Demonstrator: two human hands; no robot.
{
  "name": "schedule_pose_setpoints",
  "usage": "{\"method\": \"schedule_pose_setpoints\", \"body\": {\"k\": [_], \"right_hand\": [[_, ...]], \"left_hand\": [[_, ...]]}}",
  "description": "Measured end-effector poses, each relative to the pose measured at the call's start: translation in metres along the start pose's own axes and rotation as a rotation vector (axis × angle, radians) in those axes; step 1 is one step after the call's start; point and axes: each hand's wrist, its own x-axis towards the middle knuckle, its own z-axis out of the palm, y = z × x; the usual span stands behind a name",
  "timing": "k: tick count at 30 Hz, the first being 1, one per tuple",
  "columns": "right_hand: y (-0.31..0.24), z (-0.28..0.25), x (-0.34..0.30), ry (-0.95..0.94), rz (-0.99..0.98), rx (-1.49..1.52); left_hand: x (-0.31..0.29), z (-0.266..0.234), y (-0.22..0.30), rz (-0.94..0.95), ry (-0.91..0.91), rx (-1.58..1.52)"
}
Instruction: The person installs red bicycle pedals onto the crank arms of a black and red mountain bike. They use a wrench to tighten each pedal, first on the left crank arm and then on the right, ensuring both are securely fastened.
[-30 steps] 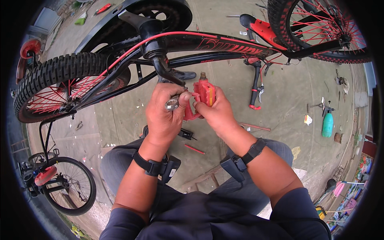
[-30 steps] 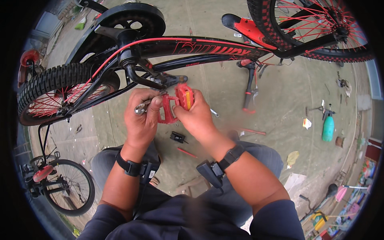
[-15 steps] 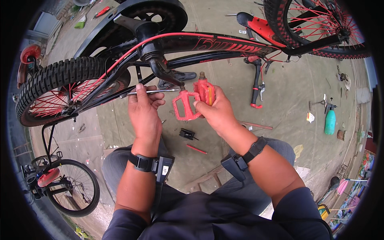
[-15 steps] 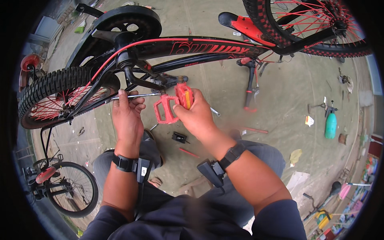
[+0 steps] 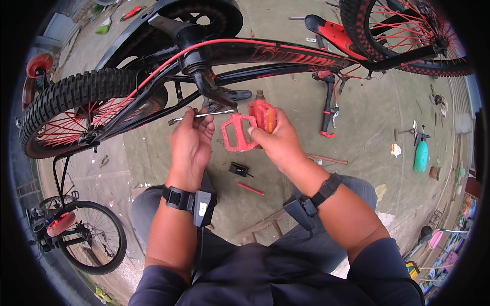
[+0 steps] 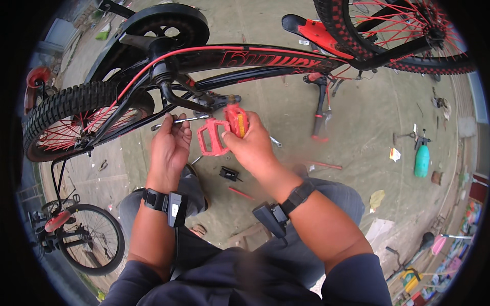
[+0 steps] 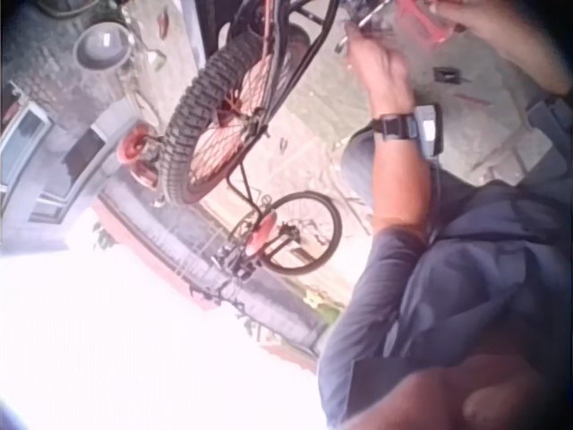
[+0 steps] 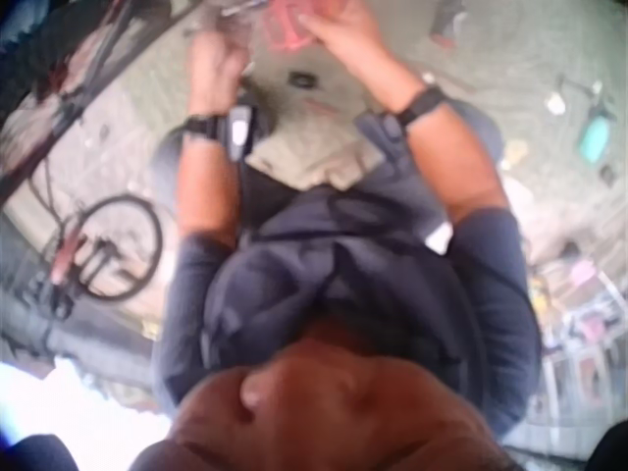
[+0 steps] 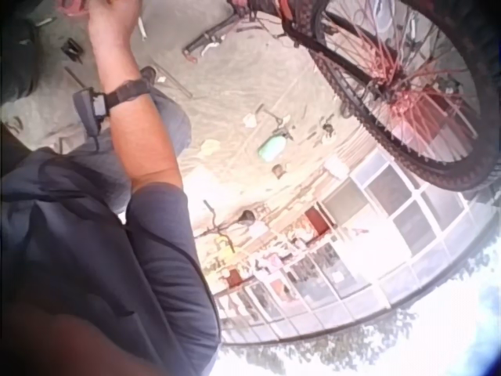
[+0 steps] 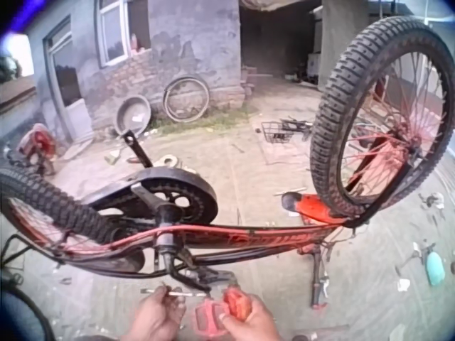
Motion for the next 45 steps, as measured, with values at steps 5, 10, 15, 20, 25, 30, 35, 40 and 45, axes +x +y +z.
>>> {"method": "schedule_pose_setpoints", "body": {"k": [5, 10, 15, 20, 25, 30, 35, 40, 45], "right_hand": [[-0.003, 0.000, 0.001, -0.007, 0.029, 0.016], [-0.008, 0.003, -0.002, 0.031, 0.026, 0.101], [-0.008, 0.002, -0.002, 0.031, 0.048, 0.027], [-0.005, 0.001, -0.001, 0.031, 0.021, 0.065], [0.003, 0.003, 0.000, 0.043, -0.022, 0.066], [-0.004, 0.001, 0.000, 0.026, 0.027, 0.048], [-0.001, 0.002, 0.001, 0.034, 0.021, 0.056], [-0.002, 0.002, 0.000, 0.049, 0.002, 0.029], [-0.002, 0.001, 0.000, 0.013, 0.012, 0.024]], "left_hand": [[-0.004, 0.001, 0.004, 0.166, 0.058, 0.032], [-0.026, 0.022, -0.003, 0.543, -0.089, 0.381], [-0.035, 0.031, -0.016, 1.067, -0.349, 0.971], [-0.033, 0.029, -0.017, 0.639, -0.264, 0.583], [0.008, -0.008, -0.008, -0.034, 0.026, -0.044], [-0.010, 0.005, 0.006, 0.271, 0.035, 0.116], [-0.026, 0.027, -0.004, 0.600, -0.111, 0.491], [-0.034, 0.039, -0.009, 1.161, -0.323, 1.029], [-0.039, 0.028, -0.017, 0.609, -0.231, 0.685]]}}
